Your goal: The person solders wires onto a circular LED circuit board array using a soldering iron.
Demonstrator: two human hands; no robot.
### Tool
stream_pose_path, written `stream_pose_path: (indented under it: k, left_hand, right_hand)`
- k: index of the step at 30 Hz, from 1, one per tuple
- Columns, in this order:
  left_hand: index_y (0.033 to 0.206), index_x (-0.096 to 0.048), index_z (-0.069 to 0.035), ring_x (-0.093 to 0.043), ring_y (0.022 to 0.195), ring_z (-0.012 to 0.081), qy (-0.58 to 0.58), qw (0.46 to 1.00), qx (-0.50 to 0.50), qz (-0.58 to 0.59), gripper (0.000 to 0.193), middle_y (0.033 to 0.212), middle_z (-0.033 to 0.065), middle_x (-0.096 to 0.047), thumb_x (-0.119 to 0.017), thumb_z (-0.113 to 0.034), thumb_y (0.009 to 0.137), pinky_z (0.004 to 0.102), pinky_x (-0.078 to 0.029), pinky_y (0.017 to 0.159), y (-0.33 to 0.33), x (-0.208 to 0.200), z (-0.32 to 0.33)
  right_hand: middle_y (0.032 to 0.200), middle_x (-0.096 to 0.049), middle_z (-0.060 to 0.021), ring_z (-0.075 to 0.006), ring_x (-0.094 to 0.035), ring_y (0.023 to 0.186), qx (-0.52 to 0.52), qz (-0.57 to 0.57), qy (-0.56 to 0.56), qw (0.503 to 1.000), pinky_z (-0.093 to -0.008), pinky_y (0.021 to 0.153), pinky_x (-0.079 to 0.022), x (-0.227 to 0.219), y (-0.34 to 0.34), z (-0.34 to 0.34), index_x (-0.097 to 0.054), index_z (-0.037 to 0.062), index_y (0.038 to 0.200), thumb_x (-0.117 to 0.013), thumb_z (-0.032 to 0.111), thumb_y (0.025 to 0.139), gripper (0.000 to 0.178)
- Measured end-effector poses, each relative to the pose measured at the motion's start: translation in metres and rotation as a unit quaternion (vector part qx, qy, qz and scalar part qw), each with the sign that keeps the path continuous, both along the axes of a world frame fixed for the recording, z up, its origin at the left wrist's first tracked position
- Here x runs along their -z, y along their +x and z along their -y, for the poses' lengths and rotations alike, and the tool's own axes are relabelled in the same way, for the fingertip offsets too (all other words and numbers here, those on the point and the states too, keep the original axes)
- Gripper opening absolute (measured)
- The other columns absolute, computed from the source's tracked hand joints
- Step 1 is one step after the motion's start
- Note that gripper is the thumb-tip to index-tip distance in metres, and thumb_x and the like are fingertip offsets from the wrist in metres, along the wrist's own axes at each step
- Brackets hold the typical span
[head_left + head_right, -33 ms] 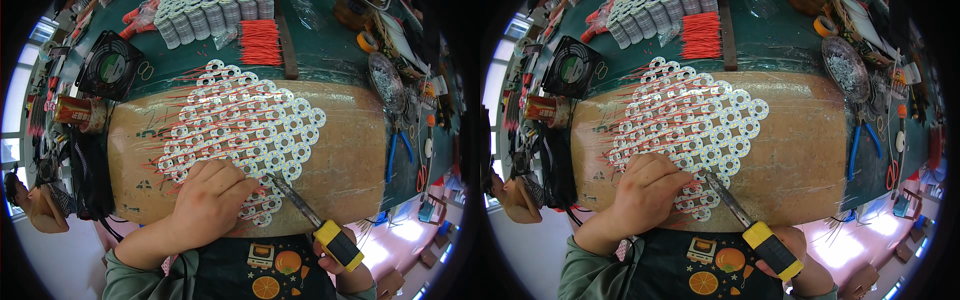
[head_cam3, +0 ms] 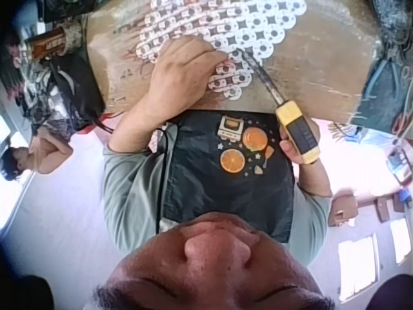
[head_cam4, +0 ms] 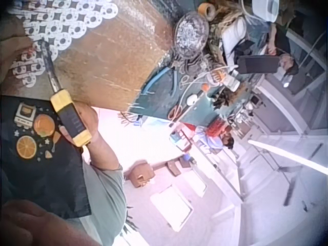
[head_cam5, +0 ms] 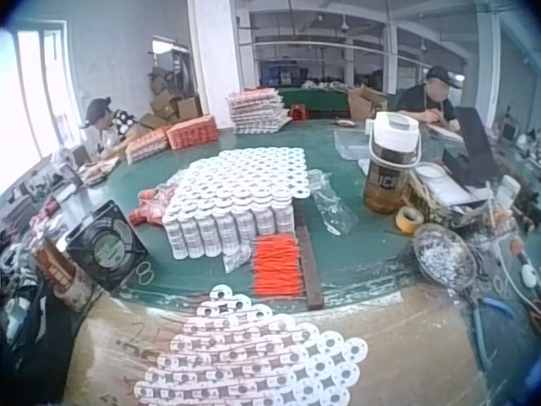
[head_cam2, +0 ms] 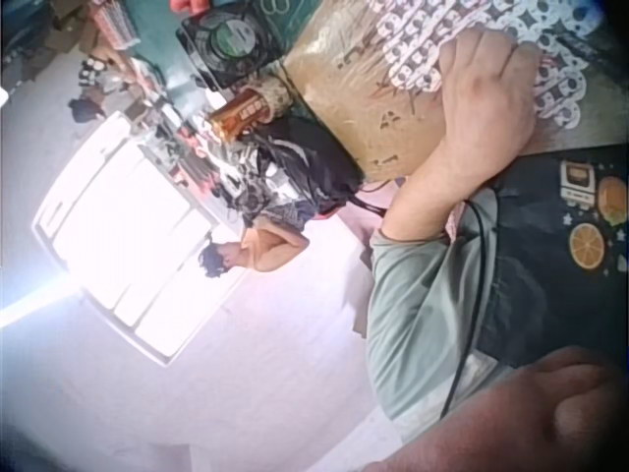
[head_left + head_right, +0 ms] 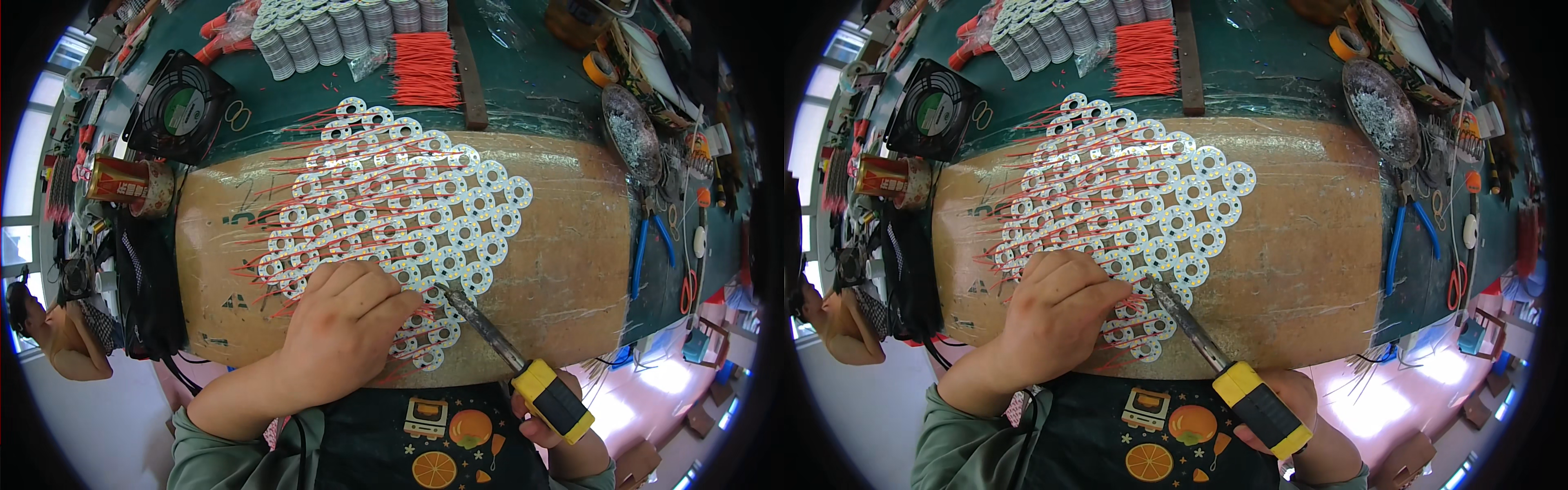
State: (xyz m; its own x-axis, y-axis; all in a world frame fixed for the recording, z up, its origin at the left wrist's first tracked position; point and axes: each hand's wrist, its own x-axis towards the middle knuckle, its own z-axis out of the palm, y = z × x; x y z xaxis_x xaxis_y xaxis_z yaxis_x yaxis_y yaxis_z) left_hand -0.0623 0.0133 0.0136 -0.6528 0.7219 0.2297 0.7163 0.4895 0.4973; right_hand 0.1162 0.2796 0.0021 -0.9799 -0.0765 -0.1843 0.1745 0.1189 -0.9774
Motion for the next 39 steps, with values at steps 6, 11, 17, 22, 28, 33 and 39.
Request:
stream_pose_path:
  k: [6,11,17,22,28,33,39]
  left_hand:
    - [0.102,-0.074,-0.008,-0.065,0.089,0.0243,0.007,1.0,-0.001,0.003,0.036,0.092,0.0034,-0.065,-0.072,0.003,0.068,0.0375,-0.048,0.078,-0.001,0.001,0.0]
    - [0.102,-0.074,-0.008,-0.065,0.089,0.0243,0.005,1.0,-0.003,0.001,0.036,0.093,0.0036,-0.065,-0.072,0.004,0.068,0.0376,-0.049,0.078,0.0,0.001,0.0]
    - [0.101,-0.074,-0.008,-0.065,0.089,0.0243,0.004,1.0,-0.005,0.001,0.035,0.092,0.0033,-0.065,-0.072,0.004,0.068,0.0377,-0.049,0.078,0.0,0.001,-0.001]
    - [0.101,-0.074,-0.009,-0.065,0.089,0.0242,0.002,1.0,-0.007,-0.001,0.035,0.091,0.0032,-0.065,-0.072,0.003,0.069,0.0377,-0.049,0.078,0.0,0.001,-0.001]
    - [0.101,-0.074,-0.009,-0.064,0.088,0.0242,0.001,1.0,-0.007,0.0,0.034,0.092,0.0031,-0.064,-0.072,0.003,0.069,0.0378,-0.049,0.078,0.0,0.001,-0.001]
    - [0.101,-0.074,-0.008,-0.064,0.088,0.0244,-0.002,1.0,-0.014,0.01,0.033,0.092,0.0035,-0.064,-0.075,0.001,0.07,0.0382,-0.049,0.077,0.002,-0.002,-0.002]
    - [0.102,-0.074,-0.007,-0.063,0.086,0.0249,0.002,1.0,-0.016,-0.017,0.033,0.09,0.0041,-0.061,-0.076,0.001,0.069,0.0381,-0.049,0.075,0.006,-0.003,-0.005]
  right_hand:
    - [0.083,-0.071,-0.0074,-0.0193,-0.067,0.067,-0.059,-0.033,0.014,0.998,-0.0293,0.062,-0.051,0.017,0.016,-0.016,-0.07,-0.0012,0.112,-0.091,0.024,0.072,0.051]
    - [0.085,-0.073,-0.0092,-0.021,-0.07,0.07,-0.051,-0.059,0.041,0.996,-0.0301,0.063,-0.054,0.021,0.018,-0.015,-0.07,-0.0015,0.11,-0.09,0.026,0.073,0.051]
    - [0.085,-0.073,-0.0101,-0.0238,-0.071,0.07,-0.055,-0.063,0.043,0.996,-0.0308,0.063,-0.055,0.02,0.017,-0.015,-0.07,-0.0018,0.112,-0.088,0.03,0.076,0.051]
    - [0.076,-0.067,-0.0061,-0.0211,-0.066,0.063,-0.027,-0.039,0.023,0.999,-0.0303,0.058,-0.05,0.012,0.008,-0.005,-0.067,0.0016,0.098,-0.083,0.039,0.082,0.044]
    - [0.069,-0.063,-0.0035,-0.0171,-0.061,0.058,0.024,-0.001,-0.02,1.0,-0.0287,0.053,-0.045,0.011,0.015,-0.003,-0.065,0.0042,0.083,-0.081,0.047,0.083,0.045]
    - [0.069,-0.064,-0.0035,-0.0171,-0.061,0.059,0.008,-0.008,-0.002,1.0,-0.0286,0.053,-0.045,0.008,0.012,-0.007,-0.065,0.0046,0.082,-0.08,0.047,0.084,0.045]
    - [0.068,-0.063,-0.0021,-0.0184,-0.061,0.057,-0.005,-0.005,-0.005,1.0,-0.0292,0.054,-0.046,0.005,0.008,-0.007,-0.065,0.0061,0.081,-0.076,0.05,0.086,0.045]
